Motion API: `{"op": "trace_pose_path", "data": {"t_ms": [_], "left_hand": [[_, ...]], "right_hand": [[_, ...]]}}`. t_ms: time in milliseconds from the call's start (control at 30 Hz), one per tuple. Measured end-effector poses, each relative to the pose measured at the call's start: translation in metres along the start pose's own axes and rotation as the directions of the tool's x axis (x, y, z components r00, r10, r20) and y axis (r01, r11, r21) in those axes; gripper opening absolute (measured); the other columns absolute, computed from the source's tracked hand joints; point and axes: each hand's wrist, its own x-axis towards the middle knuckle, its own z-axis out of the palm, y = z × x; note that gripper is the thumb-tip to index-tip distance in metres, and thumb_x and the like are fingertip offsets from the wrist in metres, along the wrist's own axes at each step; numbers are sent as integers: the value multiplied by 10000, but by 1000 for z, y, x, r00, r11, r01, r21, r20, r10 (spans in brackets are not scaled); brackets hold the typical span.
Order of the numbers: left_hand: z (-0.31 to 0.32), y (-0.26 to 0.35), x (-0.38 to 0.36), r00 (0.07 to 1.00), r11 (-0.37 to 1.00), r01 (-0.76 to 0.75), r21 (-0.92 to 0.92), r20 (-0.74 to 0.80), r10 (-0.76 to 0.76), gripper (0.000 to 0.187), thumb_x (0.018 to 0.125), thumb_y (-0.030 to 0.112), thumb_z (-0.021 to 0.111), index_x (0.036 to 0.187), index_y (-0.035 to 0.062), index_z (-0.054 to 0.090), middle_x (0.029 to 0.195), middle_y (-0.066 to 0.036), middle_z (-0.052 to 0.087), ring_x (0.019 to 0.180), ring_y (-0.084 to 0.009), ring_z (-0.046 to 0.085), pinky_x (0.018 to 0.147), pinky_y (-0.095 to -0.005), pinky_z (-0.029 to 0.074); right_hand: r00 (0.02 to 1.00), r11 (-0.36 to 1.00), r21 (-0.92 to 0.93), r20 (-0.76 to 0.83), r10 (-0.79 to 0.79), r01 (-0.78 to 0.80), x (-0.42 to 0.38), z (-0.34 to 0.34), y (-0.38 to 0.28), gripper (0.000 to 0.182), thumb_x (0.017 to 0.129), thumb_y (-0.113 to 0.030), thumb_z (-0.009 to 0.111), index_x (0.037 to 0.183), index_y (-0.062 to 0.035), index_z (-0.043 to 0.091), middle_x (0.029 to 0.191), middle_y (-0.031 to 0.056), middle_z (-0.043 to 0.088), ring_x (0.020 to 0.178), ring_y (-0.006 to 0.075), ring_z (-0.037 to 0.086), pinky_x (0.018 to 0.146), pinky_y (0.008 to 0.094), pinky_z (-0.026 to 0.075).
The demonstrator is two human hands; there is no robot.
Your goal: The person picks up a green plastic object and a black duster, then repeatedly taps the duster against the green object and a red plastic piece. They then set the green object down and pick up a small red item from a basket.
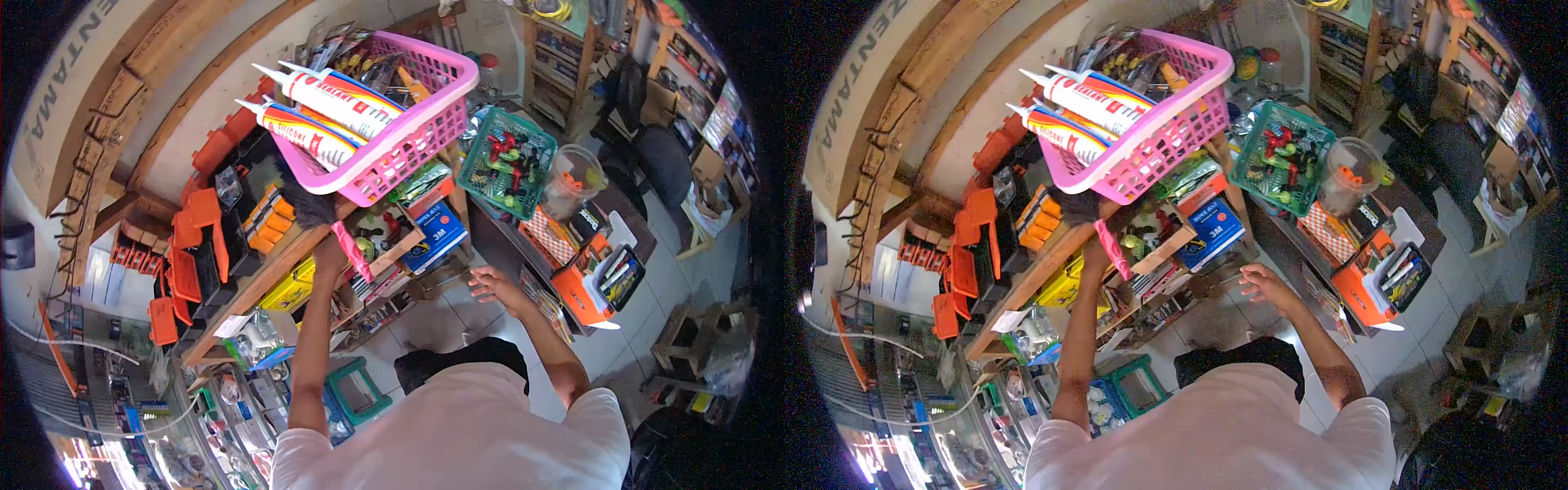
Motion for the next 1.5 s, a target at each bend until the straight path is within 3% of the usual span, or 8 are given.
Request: {"op": "trace_pose_path", "data": {"t_ms": [133, 500, 600, 667, 967, 1100, 1300, 1500], "left_hand": [[82, -48, 52, 927, 907, -352, -233, -225, 302, 378, 852, 379, 519, 898, 16, 615, 923, -228, 639, 895, -403, 611, 786, -481, 469], [59, 0, 76, 919, 910, -387, -151, 22, 394, 353, 854, 358, 540, 941, 24, 612, 935, -225, 626, 896, -394, 596, 788, -478, 460], [61, 4, 76, 915, 905, -394, -159, 20, 402, 347, 855, 352, 545, 953, 26, 611, 939, -225, 623, 896, -391, 592, 789, -477, 458], [61, 13, 70, 909, 901, -407, -152, 31, 416, 343, 855, 348, 549, 961, 27, 611, 941, -224, 620, 897, -389, 589, 789, -476, 456], [22, 28, 2, 882, 881, -464, -88, -135, 451, 331, 857, 330, 565, 997, 34, 609, 951, -222, 610, 898, -382, 577, 791, -473, 449], [-18, 50, -42, 835, 859, -512, -1, -237, 497, 341, 869, 338, 566, 1029, 39, 606, 941, -211, 611, 903, -387, 570, 785, -482, 443], [-36, 65, -105, 968, 972, -217, -93, -147, 202, 300, 857, 315, 606, 1016, 61, 625, 915, -174, 616, 867, -371, 578, 760, -471, 446], [5, 82, -148, 971, 805, -232, -546, -79, 226, 172, 843, 170, 640, 979, 64, 642, 875, -147, 665, 772, -306, 644, 708, -381, 506]], "right_hand": [[997, 997, -43, -40, -63, 61, -5, -20, 4, 349, 950, -303, 496, 1241, -110, 492, 1128, 76, 590, 920, 155, 614, 799, 297, 463], [951, 974, -19, -211, -226, 228, 45, -64, -29, 232, 882, -199, 572, 1094, -105, 573, 910, -36, 595, 746, 98, 573, 670, 287, 459], [737, 850, -305, -425, -526, 431, 90, -105, -28, 216, 844, -171, 598, 1039, -80, 605, 853, 2, 633, 715, 165, 614, 653, 322, 482], [466, 686, -702, -551, -693, 190, 93, -110, -55, 226, 811, -183, 616, 995, -52, 632, 863, 85, 666, 787, 265, 658, 679, 384, 508], [785, 267, -890, -453, -421, -371, 140, -138, -89, 484, 705, -272, 678, 1101, -14, 572, 895, 188, 668, 866, 349, 658, 725, 450, 528], [728, 259, -883, -470, -499, -392, 157, -139, -84, 538, 701, -237, 677, 1144, 11, 502, 904, 193, 668, 841, 364, 661, 714, 460, 531], [752, 235, -897, -443, -488, -375, 156, -141, -88, 468, 714, -174, 697, 1090, -9, 473, 914, 195, 664, 849, 371, 653, 711, 464, 522], [676, 274, -954, -280, -682, -119, 126, -147, -95, 444, 658, -232, 789, 985, -66, 539, 887, 179, 656, 802, 379, 636, 671, 461, 498]]}}
